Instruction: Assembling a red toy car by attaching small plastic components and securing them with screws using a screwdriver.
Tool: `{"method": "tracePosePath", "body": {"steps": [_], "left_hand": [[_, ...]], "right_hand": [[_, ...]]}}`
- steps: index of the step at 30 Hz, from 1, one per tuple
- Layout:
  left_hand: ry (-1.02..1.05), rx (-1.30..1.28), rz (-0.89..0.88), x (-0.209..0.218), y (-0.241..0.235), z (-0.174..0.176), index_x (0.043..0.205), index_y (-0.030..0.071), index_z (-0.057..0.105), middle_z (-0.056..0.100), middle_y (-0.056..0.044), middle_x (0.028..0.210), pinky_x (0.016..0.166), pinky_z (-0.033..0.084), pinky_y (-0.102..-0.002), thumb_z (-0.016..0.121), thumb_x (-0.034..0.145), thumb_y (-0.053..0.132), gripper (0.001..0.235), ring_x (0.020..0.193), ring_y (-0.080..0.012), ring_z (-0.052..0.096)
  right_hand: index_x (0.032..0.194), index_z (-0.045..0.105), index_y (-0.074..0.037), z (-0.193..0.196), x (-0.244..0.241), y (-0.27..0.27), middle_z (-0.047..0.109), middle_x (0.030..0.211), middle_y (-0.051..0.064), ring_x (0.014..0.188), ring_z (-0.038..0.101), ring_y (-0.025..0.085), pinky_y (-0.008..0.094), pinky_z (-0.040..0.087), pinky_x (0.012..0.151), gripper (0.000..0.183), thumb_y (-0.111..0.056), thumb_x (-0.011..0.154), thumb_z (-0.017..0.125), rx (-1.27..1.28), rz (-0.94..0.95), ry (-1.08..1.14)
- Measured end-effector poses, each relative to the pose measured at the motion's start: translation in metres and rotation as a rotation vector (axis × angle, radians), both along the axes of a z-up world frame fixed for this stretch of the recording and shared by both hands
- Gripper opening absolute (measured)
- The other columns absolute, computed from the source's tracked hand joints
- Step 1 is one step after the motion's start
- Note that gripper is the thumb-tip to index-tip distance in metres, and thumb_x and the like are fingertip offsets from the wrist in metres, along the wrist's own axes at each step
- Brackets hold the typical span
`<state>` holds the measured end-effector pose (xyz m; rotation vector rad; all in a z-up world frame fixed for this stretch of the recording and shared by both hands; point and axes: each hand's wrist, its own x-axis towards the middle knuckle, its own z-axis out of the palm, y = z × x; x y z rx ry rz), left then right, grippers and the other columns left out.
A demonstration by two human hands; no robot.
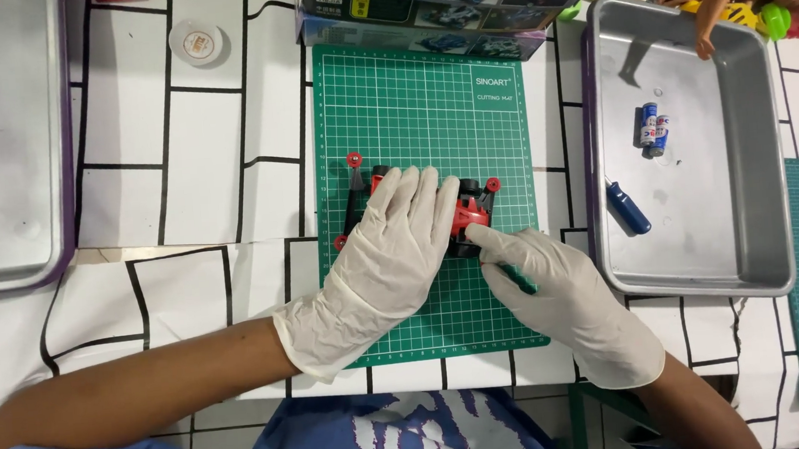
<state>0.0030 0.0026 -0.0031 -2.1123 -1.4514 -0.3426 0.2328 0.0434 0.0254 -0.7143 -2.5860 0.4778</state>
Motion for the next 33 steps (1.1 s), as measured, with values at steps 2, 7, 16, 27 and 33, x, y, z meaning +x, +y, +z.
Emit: {"method": "tracePosePath", "body": {"steps": [2, 7, 16, 27, 33], "left_hand": [[0.012, -0.020, -0.014, 0.000, -0.002, -0.003, 0.145, 0.005, 0.056, 0.065, -0.017, 0.137, 0.123, 0.034, -0.047, 0.064, 0.102, 0.012, 0.044, 0.126, -0.0334, 0.063], [0.023, -0.054, 0.017, 0.001, -0.001, 0.001, 0.144, 0.006, 0.056, 0.063, -0.017, 0.137, 0.125, 0.031, -0.046, 0.063, 0.100, 0.009, 0.045, 0.128, -0.0337, 0.060], [-0.073, 0.013, -0.070, 0.002, 0.000, 0.007, 0.144, 0.014, 0.055, 0.068, -0.023, 0.124, 0.116, 0.041, -0.052, 0.066, 0.099, -0.001, 0.049, 0.116, -0.0376, 0.065], [-0.107, 0.031, -0.045, 0.002, 0.003, 0.006, 0.128, 0.018, 0.056, 0.069, -0.014, 0.128, 0.114, 0.038, -0.063, 0.071, 0.103, 0.020, 0.029, 0.124, -0.0348, 0.064], [-0.220, -0.174, -0.166, -0.007, 0.009, -0.008, 0.125, 0.015, 0.060, 0.063, -0.017, 0.138, 0.113, 0.036, -0.066, 0.066, 0.084, -0.001, 0.045, 0.132, -0.0412, 0.056]], "right_hand": [[0.156, 0.040, -0.023, 0.004, 0.003, -0.001, 0.071, 0.097, -0.004, 0.083, 0.066, 0.015, 0.028, 0.058, 0.074, 0.071, -0.001, 0.096, 0.070, -0.020, -0.008, -0.033], [0.148, 0.045, -0.008, 0.089, -0.006, -0.006, 0.074, 0.124, 0.014, 0.118, 0.071, 0.021, 0.036, 0.053, 0.115, 0.061, -0.004, 0.092, 0.067, -0.482, -0.170, 0.069], [0.139, 0.065, -0.011, 0.093, 0.072, 0.112, 0.072, 0.117, 0.008, 0.105, 0.065, 0.019, 0.032, 0.050, 0.096, 0.043, -0.007, 0.096, 0.071, -0.427, -0.936, -0.293], [0.108, 0.077, -0.005, 0.032, 0.127, 0.175, 0.074, 0.093, 0.012, 0.081, 0.066, 0.017, 0.031, 0.054, 0.066, 0.018, -0.023, 0.105, 0.074, -0.396, -0.899, -0.144], [0.109, 0.077, -0.007, 0.061, 0.132, 0.142, 0.073, 0.101, 0.010, 0.090, 0.065, 0.021, 0.035, 0.052, 0.076, 0.016, -0.013, 0.095, 0.074, -0.540, -1.050, -0.270]]}}
